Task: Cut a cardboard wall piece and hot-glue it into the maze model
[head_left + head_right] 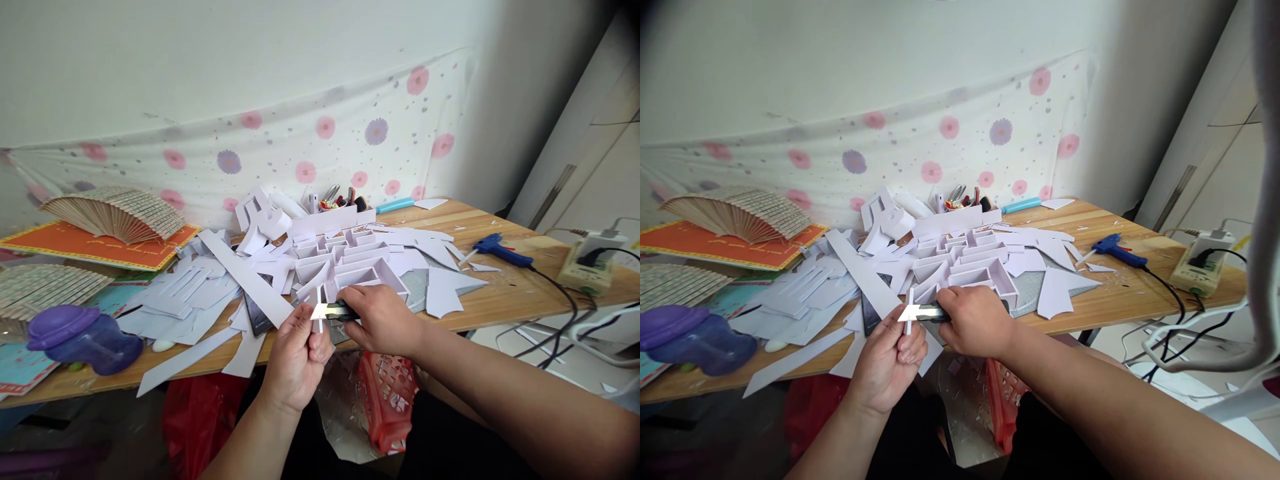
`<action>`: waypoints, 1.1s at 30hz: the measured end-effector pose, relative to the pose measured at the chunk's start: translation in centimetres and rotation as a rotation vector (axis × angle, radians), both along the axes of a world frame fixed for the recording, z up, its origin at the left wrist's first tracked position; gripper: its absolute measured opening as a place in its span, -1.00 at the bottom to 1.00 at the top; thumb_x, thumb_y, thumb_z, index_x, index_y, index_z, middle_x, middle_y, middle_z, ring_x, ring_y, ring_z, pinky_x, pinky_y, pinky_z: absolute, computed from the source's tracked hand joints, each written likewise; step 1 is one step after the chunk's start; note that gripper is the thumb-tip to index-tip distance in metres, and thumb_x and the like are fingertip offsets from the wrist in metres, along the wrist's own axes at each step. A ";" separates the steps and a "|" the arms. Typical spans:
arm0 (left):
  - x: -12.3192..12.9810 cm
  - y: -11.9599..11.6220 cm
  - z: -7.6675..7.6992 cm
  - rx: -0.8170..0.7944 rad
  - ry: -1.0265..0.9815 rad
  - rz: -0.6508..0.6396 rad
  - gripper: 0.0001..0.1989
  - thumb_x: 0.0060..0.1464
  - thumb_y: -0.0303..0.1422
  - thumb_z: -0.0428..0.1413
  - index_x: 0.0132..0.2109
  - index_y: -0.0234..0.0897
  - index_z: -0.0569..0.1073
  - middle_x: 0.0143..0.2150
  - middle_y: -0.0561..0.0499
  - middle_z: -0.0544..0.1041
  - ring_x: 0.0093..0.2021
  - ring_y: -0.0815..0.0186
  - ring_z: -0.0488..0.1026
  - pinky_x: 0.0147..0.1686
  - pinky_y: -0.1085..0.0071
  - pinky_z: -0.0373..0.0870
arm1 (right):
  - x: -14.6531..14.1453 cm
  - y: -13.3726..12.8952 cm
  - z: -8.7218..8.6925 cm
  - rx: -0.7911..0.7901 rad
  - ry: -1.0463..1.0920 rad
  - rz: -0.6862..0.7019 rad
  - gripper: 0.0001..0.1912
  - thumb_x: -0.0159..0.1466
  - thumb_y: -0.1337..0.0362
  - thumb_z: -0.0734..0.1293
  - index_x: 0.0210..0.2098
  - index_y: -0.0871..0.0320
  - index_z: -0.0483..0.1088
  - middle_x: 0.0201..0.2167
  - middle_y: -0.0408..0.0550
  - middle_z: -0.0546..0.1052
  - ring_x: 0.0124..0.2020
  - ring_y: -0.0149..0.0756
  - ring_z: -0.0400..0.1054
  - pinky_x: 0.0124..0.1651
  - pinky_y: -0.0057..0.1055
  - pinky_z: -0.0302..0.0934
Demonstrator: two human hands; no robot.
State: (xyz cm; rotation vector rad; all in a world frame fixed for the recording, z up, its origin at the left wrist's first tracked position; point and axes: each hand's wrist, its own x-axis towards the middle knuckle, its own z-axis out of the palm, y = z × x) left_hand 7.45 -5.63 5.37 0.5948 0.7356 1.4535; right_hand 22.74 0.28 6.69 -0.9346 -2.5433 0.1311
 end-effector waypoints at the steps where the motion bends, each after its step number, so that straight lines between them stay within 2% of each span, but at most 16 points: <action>1: -0.1 0.0 0.0 -0.006 -0.004 0.007 -0.62 -0.09 -0.27 0.32 -0.45 -0.28 0.23 -0.73 0.24 0.20 -0.72 0.60 0.04 -0.68 0.61 -0.05 | 0.0 -0.1 -0.1 0.005 -0.003 0.010 -0.82 0.07 0.34 0.20 -0.31 0.19 0.33 -0.39 -0.02 0.48 -0.42 -0.28 0.31 -0.37 -0.41 0.04; 5: -0.3 0.1 0.1 -0.009 -0.016 0.022 -0.60 -0.13 -0.25 0.35 -0.43 -0.27 0.24 -0.74 0.25 0.21 -0.73 0.60 0.05 -0.68 0.61 -0.04 | -0.3 -0.2 -0.3 0.000 0.006 0.036 -0.82 0.09 0.33 0.21 -0.30 0.19 0.34 -0.37 -0.02 0.49 -0.41 -0.27 0.33 -0.37 -0.41 0.04; 13: 0.1 -0.1 0.1 0.040 0.057 -0.039 -0.62 0.00 -0.24 0.26 -0.47 -0.29 0.21 -0.70 0.21 0.21 -0.71 0.59 0.04 -0.67 0.59 -0.05 | -0.6 0.2 0.1 -0.019 0.028 -0.165 -0.80 0.15 0.30 0.21 -0.23 0.20 0.34 -0.32 0.00 0.52 -0.36 -0.23 0.37 -0.36 -0.40 0.03; 27: -0.1 0.0 0.1 -0.011 0.000 0.023 -0.64 -0.12 -0.30 0.34 -0.42 -0.27 0.26 -0.73 0.25 0.21 -0.72 0.59 0.07 -0.67 0.61 -0.04 | -0.4 -0.5 -0.6 0.061 -0.003 -0.019 -0.87 0.10 0.32 0.23 -0.33 0.18 0.31 -0.39 -0.04 0.50 -0.44 -0.29 0.33 -0.41 -0.40 -0.03; 29: 0.0 -0.1 0.1 -0.004 0.008 0.015 -0.64 -0.11 -0.30 0.33 -0.42 -0.28 0.26 -0.72 0.24 0.22 -0.72 0.59 0.07 -0.67 0.61 -0.04 | -0.4 -0.3 -0.5 0.045 0.003 -0.029 -0.86 0.10 0.32 0.23 -0.32 0.18 0.31 -0.38 -0.03 0.50 -0.42 -0.28 0.34 -0.40 -0.40 -0.01; 33: 0.1 -0.3 0.0 0.026 0.049 -0.033 -0.62 -0.02 -0.25 0.27 -0.47 -0.28 0.20 -0.70 0.22 0.21 -0.71 0.60 0.05 -0.67 0.60 -0.05 | -0.6 0.1 -0.2 -0.002 0.025 -0.149 -0.84 0.13 0.31 0.22 -0.28 0.18 0.32 -0.37 -0.02 0.51 -0.41 -0.26 0.36 -0.39 -0.41 0.00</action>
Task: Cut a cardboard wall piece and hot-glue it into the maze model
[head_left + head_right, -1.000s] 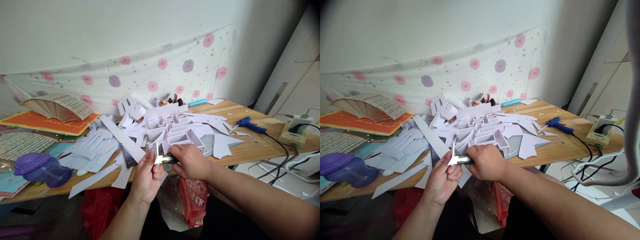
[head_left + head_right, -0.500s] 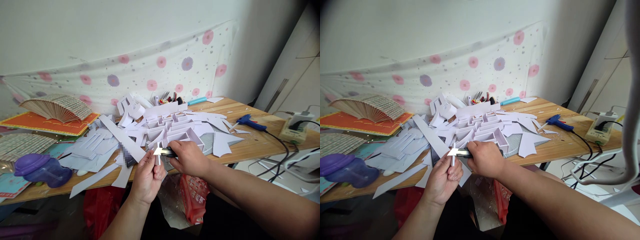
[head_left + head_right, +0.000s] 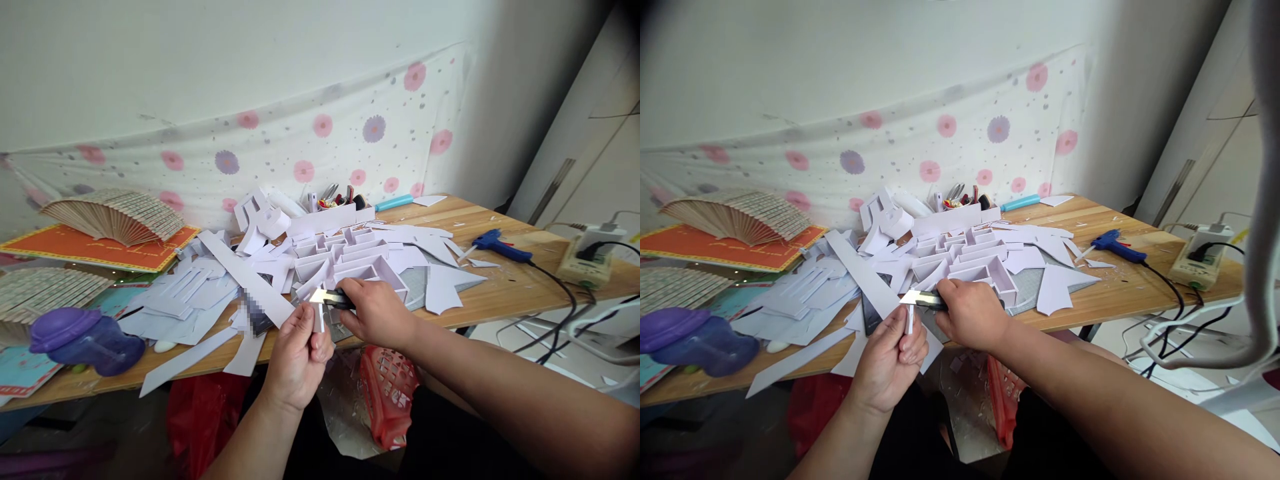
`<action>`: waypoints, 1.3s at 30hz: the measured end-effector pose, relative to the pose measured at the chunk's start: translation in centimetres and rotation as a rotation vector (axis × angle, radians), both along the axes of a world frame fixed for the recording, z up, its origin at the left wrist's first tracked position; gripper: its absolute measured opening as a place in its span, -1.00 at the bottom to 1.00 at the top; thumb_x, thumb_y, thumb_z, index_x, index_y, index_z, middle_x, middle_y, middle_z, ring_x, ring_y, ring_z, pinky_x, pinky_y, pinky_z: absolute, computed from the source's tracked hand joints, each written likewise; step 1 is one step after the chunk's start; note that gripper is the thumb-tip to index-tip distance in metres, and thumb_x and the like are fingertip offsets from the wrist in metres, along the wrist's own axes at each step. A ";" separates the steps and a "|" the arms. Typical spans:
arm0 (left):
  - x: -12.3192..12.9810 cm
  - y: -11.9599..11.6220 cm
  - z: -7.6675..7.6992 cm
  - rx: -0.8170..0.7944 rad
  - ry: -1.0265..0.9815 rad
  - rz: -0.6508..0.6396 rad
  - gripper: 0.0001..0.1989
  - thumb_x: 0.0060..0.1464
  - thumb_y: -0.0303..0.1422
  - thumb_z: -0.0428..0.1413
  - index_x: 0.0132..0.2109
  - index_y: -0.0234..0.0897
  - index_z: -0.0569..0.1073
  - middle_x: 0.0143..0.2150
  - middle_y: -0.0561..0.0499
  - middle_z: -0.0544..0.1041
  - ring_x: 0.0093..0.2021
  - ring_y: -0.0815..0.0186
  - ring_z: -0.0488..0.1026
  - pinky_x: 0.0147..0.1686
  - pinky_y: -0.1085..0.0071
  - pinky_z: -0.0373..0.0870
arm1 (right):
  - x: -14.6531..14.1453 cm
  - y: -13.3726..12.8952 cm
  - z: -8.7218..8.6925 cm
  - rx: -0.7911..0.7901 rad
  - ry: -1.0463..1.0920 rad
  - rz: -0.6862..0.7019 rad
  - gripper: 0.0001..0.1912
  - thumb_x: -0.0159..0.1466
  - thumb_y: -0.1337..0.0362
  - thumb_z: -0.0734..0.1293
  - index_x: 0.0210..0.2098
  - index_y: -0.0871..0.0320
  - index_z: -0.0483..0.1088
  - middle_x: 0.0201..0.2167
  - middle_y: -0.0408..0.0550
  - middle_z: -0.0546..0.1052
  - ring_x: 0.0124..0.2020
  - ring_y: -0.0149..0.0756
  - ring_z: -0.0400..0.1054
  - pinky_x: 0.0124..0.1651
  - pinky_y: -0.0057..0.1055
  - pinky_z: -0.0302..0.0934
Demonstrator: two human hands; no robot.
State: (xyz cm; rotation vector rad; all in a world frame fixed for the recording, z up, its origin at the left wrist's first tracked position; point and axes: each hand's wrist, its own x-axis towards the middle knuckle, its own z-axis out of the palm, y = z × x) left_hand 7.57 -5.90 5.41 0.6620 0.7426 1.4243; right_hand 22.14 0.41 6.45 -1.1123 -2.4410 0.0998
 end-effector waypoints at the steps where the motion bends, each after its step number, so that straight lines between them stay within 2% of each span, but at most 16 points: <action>1: 0.0 0.0 0.0 0.004 0.004 -0.009 -0.61 0.00 -0.25 0.26 -0.47 -0.28 0.19 -0.69 0.22 0.21 -0.71 0.60 0.04 -0.67 0.60 -0.05 | 0.0 0.1 0.1 0.002 -0.001 -0.022 -0.84 0.14 0.30 0.22 -0.27 0.18 0.32 -0.37 -0.02 0.51 -0.41 -0.26 0.37 -0.40 -0.41 -0.01; 5: -0.1 0.1 -0.1 0.011 -0.003 -0.015 -0.61 0.01 -0.25 0.25 -0.48 -0.28 0.18 -0.70 0.22 0.19 -0.71 0.60 0.03 -0.67 0.60 -0.05 | -0.2 0.1 0.1 0.009 -0.028 -0.029 -0.85 0.14 0.29 0.23 -0.28 0.18 0.31 -0.36 -0.01 0.52 -0.41 -0.25 0.37 -0.41 -0.41 -0.03; 18: -0.5 0.5 0.0 -0.055 -0.076 0.070 -0.65 -0.10 -0.33 0.33 -0.43 -0.27 0.25 -0.73 0.25 0.20 -0.73 0.58 0.08 -0.68 0.60 -0.04 | 0.0 -0.5 -0.3 0.012 -0.078 0.115 -0.88 0.12 0.31 0.22 -0.32 0.16 0.29 -0.37 -0.04 0.51 -0.42 -0.28 0.36 -0.41 -0.40 -0.02; 22: -0.5 0.5 -0.1 -0.079 -0.093 0.046 -0.65 -0.07 -0.33 0.31 -0.45 -0.27 0.23 -0.72 0.25 0.19 -0.73 0.58 0.08 -0.69 0.60 -0.03 | 0.1 -0.3 -0.3 0.013 -0.079 0.126 -0.89 0.12 0.30 0.22 -0.33 0.17 0.29 -0.38 -0.04 0.51 -0.43 -0.28 0.35 -0.42 -0.40 -0.03; 26: -1.1 0.9 0.1 -0.110 -0.140 0.053 -0.64 -0.09 -0.35 0.32 -0.44 -0.29 0.23 -0.70 0.25 0.20 -0.73 0.61 0.06 -0.70 0.64 -0.02 | 0.0 -0.5 -0.7 0.019 -0.102 0.182 -0.87 0.11 0.30 0.22 -0.33 0.17 0.31 -0.37 -0.03 0.52 -0.46 -0.30 0.33 -0.44 -0.40 -0.05; 30: -2.0 1.3 0.0 -0.068 -0.111 0.098 -0.61 -0.13 -0.34 0.34 -0.44 -0.30 0.22 -0.69 0.23 0.20 -0.70 0.60 0.10 -0.70 0.68 -0.04 | 0.0 -0.7 -1.3 -0.029 -0.055 0.254 -0.83 0.08 0.33 0.22 -0.31 0.18 0.33 -0.39 -0.03 0.51 -0.44 -0.29 0.34 -0.40 -0.41 0.02; 34: -2.0 1.2 -0.4 -0.060 -0.069 0.090 -0.58 -0.14 -0.31 0.35 -0.46 -0.28 0.19 -0.71 0.24 0.20 -0.72 0.60 0.07 -0.68 0.65 -0.01 | 0.2 -0.3 -1.3 -0.083 0.067 0.171 -0.80 0.09 0.33 0.22 -0.26 0.19 0.33 -0.38 -0.02 0.50 -0.39 -0.27 0.35 -0.36 -0.43 0.07; 39: -0.9 0.5 -0.5 -0.034 0.015 0.067 -0.61 -0.08 -0.27 0.31 -0.44 -0.27 0.20 -0.70 0.22 0.22 -0.70 0.57 0.08 -0.66 0.62 -0.02 | 0.3 0.6 -1.2 -0.124 0.144 0.046 -0.90 0.12 0.31 0.24 -0.34 0.17 0.30 -0.45 -0.05 0.47 -0.45 -0.30 0.30 -0.40 -0.43 0.02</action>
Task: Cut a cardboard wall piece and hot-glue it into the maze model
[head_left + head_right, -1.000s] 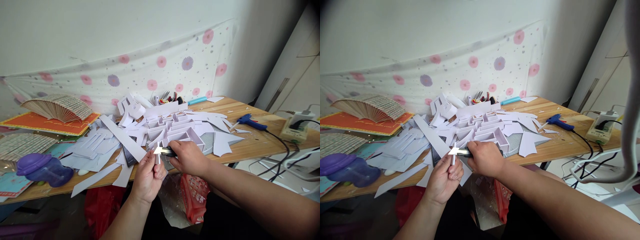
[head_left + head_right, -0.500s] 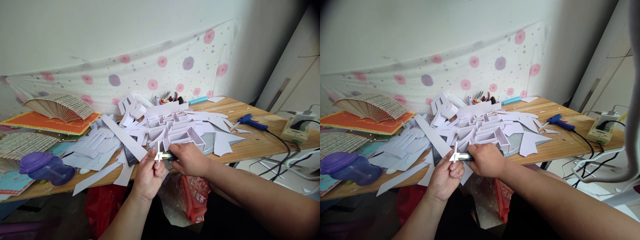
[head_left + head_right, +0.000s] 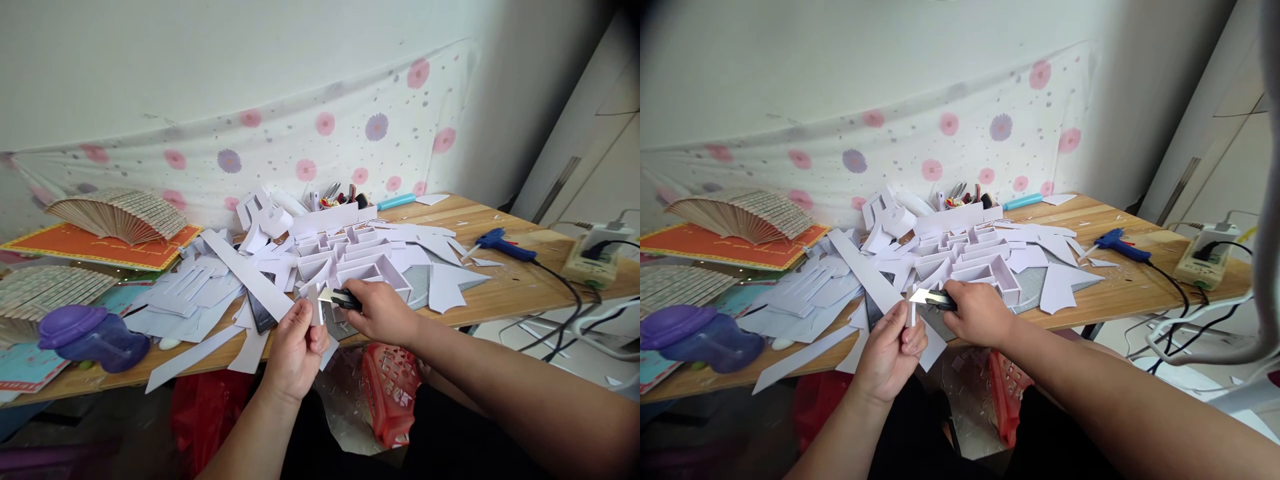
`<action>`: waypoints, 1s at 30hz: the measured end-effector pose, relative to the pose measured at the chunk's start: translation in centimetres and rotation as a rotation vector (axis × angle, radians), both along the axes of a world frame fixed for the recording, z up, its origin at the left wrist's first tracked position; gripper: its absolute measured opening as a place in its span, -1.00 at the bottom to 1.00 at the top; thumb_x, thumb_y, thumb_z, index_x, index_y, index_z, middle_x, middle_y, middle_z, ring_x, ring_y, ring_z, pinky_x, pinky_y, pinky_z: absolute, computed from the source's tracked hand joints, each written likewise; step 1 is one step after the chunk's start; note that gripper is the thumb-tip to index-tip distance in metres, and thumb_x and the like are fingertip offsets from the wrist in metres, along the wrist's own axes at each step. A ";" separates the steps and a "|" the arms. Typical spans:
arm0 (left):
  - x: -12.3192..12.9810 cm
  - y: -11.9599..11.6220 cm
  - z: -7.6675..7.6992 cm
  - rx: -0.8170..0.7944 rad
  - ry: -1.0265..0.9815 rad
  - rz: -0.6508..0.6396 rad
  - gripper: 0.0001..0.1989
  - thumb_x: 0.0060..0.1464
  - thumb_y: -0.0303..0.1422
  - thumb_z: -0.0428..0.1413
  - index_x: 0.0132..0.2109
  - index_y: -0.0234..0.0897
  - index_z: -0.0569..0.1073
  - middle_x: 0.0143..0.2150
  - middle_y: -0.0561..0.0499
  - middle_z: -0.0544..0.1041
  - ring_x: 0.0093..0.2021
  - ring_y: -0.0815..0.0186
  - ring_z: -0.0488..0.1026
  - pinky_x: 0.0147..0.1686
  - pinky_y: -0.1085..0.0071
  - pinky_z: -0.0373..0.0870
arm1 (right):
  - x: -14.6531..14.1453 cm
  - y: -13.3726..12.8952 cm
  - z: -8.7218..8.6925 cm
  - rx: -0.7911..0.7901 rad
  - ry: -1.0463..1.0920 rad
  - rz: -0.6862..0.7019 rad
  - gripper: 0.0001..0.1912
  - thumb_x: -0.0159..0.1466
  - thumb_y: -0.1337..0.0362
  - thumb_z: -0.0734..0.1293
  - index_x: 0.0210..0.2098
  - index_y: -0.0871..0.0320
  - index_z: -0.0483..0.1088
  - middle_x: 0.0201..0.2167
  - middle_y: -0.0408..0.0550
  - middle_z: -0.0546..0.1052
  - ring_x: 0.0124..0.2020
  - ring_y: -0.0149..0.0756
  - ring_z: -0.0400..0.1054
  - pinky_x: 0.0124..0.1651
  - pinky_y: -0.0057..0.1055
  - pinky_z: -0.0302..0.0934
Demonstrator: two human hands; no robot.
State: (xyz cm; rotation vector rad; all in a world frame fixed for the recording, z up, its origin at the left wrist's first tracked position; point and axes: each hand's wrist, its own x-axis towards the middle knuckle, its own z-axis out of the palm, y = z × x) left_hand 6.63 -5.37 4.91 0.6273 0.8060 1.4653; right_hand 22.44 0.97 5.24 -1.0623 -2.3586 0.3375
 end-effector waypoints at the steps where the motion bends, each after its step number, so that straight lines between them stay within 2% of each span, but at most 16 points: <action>1: 0.2 -0.1 0.0 -0.002 0.027 0.000 -0.62 -0.07 -0.26 0.30 -0.43 -0.27 0.21 -0.70 0.22 0.22 -0.70 0.57 0.09 -0.65 0.62 -0.01 | 0.0 0.2 0.0 -0.011 0.025 -0.001 -0.92 0.13 0.30 0.24 -0.36 0.16 0.29 -0.47 -0.07 0.45 -0.46 -0.31 0.28 -0.40 -0.44 0.01; 6: 0.5 -0.5 -0.8 0.033 0.281 0.039 -0.66 -0.02 -0.15 0.24 -0.42 -0.28 0.29 -0.67 0.15 0.34 -0.67 0.50 0.25 -0.64 0.58 0.15 | 0.2 1.5 -0.3 -0.109 0.287 -0.040 -0.87 0.18 0.20 0.25 -0.39 0.14 0.26 -0.52 -0.15 0.36 -0.48 -0.35 0.20 -0.39 -0.43 0.04; 9: 0.6 -0.6 -1.2 0.088 0.493 0.067 -0.65 0.01 -0.10 0.20 -0.42 -0.29 0.33 -0.57 0.05 0.49 -0.59 0.38 0.43 -0.56 0.48 0.33 | 0.5 1.9 0.0 -0.274 0.487 -0.041 -0.83 0.16 0.16 0.28 -0.37 0.14 0.29 -0.52 -0.18 0.33 -0.46 -0.36 0.20 -0.37 -0.42 0.08; 14: 1.0 -0.7 -1.5 0.101 0.634 0.089 -0.68 0.02 -0.13 0.19 -0.39 -0.29 0.33 -0.47 0.00 0.57 -0.54 0.33 0.51 -0.50 0.44 0.41 | 0.8 1.2 0.9 -0.656 0.641 0.228 -0.76 0.11 0.14 0.35 -0.34 0.18 0.33 -0.53 -0.23 0.30 -0.53 -0.45 0.14 -0.47 -0.47 0.08; 17: 0.9 -0.6 -1.6 0.081 0.570 0.053 -0.69 0.01 -0.15 0.21 -0.39 -0.29 0.33 -0.47 0.00 0.57 -0.50 0.31 0.52 -0.49 0.44 0.41 | 0.7 0.9 0.9 -0.702 0.650 0.328 -0.79 0.06 0.21 0.40 -0.39 0.20 0.34 -0.54 -0.23 0.29 -0.50 -0.46 0.15 -0.44 -0.48 0.08; 20: 0.7 -0.5 -1.6 0.092 0.448 -0.053 -0.70 0.00 -0.18 0.23 -0.37 -0.30 0.33 -0.43 -0.04 0.58 -0.49 0.32 0.52 -0.46 0.44 0.41 | 0.7 1.0 0.8 -0.722 0.684 0.339 -0.82 0.04 0.28 0.41 -0.42 0.20 0.34 -0.55 -0.25 0.30 -0.50 -0.48 0.15 -0.44 -0.49 0.07; 26: 0.7 -0.6 -1.4 0.093 0.126 -0.294 -0.74 0.08 -0.22 0.18 -0.35 -0.32 0.34 -0.41 -0.08 0.57 -0.54 0.36 0.47 -0.51 0.48 0.36 | 1.2 1.4 0.8 -0.815 0.761 0.439 -0.78 0.04 0.24 0.44 -0.40 0.21 0.37 -0.57 -0.25 0.32 -0.56 -0.51 0.13 -0.50 -0.51 0.04; 30: 0.8 -0.6 -1.5 0.086 0.005 -0.354 -0.78 0.01 -0.29 0.25 -0.31 -0.30 0.37 -0.46 0.00 0.52 -0.54 0.43 0.42 -0.50 0.54 0.31 | 1.2 1.4 0.8 -0.814 0.770 0.473 -0.77 0.02 0.24 0.45 -0.40 0.21 0.37 -0.57 -0.25 0.32 -0.55 -0.50 0.14 -0.48 -0.51 0.05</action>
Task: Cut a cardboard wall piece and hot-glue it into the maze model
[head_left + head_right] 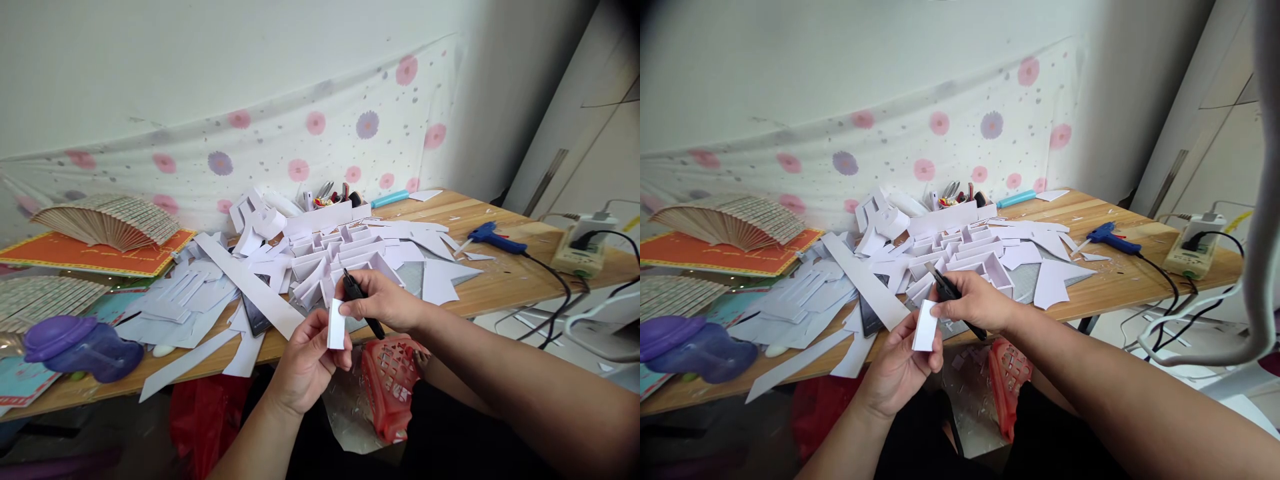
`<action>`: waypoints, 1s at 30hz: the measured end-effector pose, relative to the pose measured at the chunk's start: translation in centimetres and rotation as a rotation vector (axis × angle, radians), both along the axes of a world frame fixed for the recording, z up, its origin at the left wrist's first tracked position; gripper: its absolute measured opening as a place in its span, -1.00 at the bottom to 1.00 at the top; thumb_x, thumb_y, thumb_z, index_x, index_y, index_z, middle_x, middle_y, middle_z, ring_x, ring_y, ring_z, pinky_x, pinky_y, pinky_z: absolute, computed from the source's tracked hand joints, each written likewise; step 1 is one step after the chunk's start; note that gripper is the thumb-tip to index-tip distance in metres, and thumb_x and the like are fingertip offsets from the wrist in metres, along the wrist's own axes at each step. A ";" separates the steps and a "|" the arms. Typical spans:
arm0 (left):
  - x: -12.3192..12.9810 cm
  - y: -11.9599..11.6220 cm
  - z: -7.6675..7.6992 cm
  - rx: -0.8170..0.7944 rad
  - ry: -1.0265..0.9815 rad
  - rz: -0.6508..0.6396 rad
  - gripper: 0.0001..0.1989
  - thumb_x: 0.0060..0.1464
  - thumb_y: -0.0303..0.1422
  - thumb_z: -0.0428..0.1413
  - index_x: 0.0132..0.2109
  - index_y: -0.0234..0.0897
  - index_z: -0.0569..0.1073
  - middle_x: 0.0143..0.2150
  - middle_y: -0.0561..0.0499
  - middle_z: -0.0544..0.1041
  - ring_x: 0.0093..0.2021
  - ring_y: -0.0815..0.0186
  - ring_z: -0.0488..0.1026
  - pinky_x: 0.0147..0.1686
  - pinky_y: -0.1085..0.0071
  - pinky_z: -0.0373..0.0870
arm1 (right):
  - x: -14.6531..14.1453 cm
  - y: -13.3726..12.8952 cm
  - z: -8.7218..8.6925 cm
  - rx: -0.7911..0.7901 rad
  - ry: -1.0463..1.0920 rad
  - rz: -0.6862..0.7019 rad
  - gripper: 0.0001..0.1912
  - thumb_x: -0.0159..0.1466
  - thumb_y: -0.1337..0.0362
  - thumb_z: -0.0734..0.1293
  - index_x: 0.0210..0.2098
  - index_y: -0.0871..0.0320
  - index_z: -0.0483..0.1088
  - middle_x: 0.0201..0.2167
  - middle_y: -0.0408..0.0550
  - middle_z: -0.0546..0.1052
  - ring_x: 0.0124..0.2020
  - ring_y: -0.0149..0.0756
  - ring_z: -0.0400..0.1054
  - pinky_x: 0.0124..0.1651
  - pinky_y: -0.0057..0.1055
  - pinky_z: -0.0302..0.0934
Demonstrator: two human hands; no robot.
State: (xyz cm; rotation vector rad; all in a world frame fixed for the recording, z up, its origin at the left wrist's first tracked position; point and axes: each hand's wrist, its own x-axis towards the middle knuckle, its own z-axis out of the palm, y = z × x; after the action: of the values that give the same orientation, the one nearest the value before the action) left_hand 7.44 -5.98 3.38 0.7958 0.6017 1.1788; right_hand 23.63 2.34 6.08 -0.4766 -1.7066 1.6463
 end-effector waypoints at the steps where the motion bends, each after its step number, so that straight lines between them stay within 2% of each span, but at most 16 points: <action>1: 0.0 0.0 0.0 -0.013 -0.029 -0.005 -0.77 -0.01 -0.30 0.27 -0.29 -0.28 0.39 -0.48 0.03 0.50 -0.54 0.45 0.40 -0.50 0.56 0.29 | 0.0 0.0 0.0 0.013 0.002 0.004 -0.77 0.02 0.24 0.45 -0.40 0.21 0.36 -0.57 -0.25 0.32 -0.54 -0.50 0.15 -0.46 -0.50 0.07; 4: 0.0 0.1 -0.2 -0.047 -0.088 -0.017 -0.71 -0.08 -0.34 0.32 -0.20 -0.25 0.43 -0.52 0.10 0.42 -0.56 0.52 0.31 -0.53 0.61 0.21 | -0.1 0.0 0.1 0.093 -0.040 -0.028 -0.76 0.04 0.22 0.43 -0.38 0.21 0.36 -0.52 -0.22 0.35 -0.47 -0.45 0.20 -0.36 -0.46 0.14; 7: 0.0 0.2 -0.3 -0.069 -0.074 0.013 -0.65 -0.12 -0.36 0.35 -0.15 -0.30 0.46 -0.55 0.15 0.33 -0.58 0.56 0.22 -0.55 0.62 0.15 | 0.0 -0.1 0.1 0.304 -0.191 -0.181 -0.81 0.09 0.23 0.37 -0.35 0.21 0.37 -0.46 -0.16 0.39 -0.42 -0.39 0.24 -0.31 -0.42 0.17; 10: -0.1 0.3 -0.2 -0.076 -0.043 0.119 -0.73 -0.10 -0.37 0.33 -0.24 -0.36 0.48 -0.55 0.14 0.30 -0.57 0.56 0.17 -0.55 0.59 0.14 | 0.5 -0.1 0.1 0.570 -0.394 -0.341 -0.82 0.15 0.23 0.32 -0.29 0.21 0.36 -0.47 -0.13 0.41 -0.45 -0.38 0.24 -0.36 -0.44 0.12; 14: -0.5 0.4 0.1 -0.106 -0.040 0.231 -0.78 -0.10 -0.39 0.31 -0.37 -0.35 0.41 -0.52 0.12 0.31 -0.56 0.54 0.17 -0.55 0.56 0.15 | 1.2 -0.3 0.2 0.773 -0.611 -0.400 -0.71 0.23 0.11 0.29 -0.17 0.20 0.36 -0.40 -0.04 0.50 -0.42 -0.32 0.32 -0.35 -0.43 0.11; 19: -0.5 0.3 0.4 -0.097 0.000 0.251 -0.74 -0.11 -0.36 0.31 -0.39 -0.34 0.37 -0.51 0.12 0.32 -0.56 0.53 0.21 -0.56 0.55 0.14 | 1.1 -0.5 0.4 0.857 -0.812 -0.408 -0.61 0.27 0.00 0.23 -0.15 0.21 0.37 -0.40 0.03 0.54 -0.40 -0.24 0.38 -0.36 -0.42 0.07; 26: -0.6 0.2 0.2 -0.054 0.046 0.212 -0.74 -0.08 -0.33 0.30 -0.36 -0.35 0.38 -0.53 0.12 0.35 -0.59 0.51 0.27 -0.55 0.55 0.13 | 0.4 -1.1 0.5 0.937 -0.868 -0.389 -0.64 0.28 0.01 0.22 -0.24 0.22 0.35 -0.41 0.05 0.54 -0.41 -0.22 0.39 -0.40 -0.41 -0.02; 30: -0.6 0.4 0.3 -0.040 0.022 0.249 -0.75 -0.09 -0.35 0.31 -0.35 -0.35 0.40 -0.51 0.10 0.37 -0.58 0.52 0.26 -0.55 0.54 0.16 | 0.2 -1.5 0.7 0.949 -0.883 -0.365 -0.65 0.28 0.00 0.22 -0.27 0.20 0.34 -0.42 0.03 0.54 -0.41 -0.23 0.39 -0.40 -0.40 -0.03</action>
State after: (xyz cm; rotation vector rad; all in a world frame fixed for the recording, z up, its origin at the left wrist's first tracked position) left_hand 6.82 -5.59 3.72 0.7147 0.7564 1.3816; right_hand 23.84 0.82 6.73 -1.0102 -2.5479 0.2042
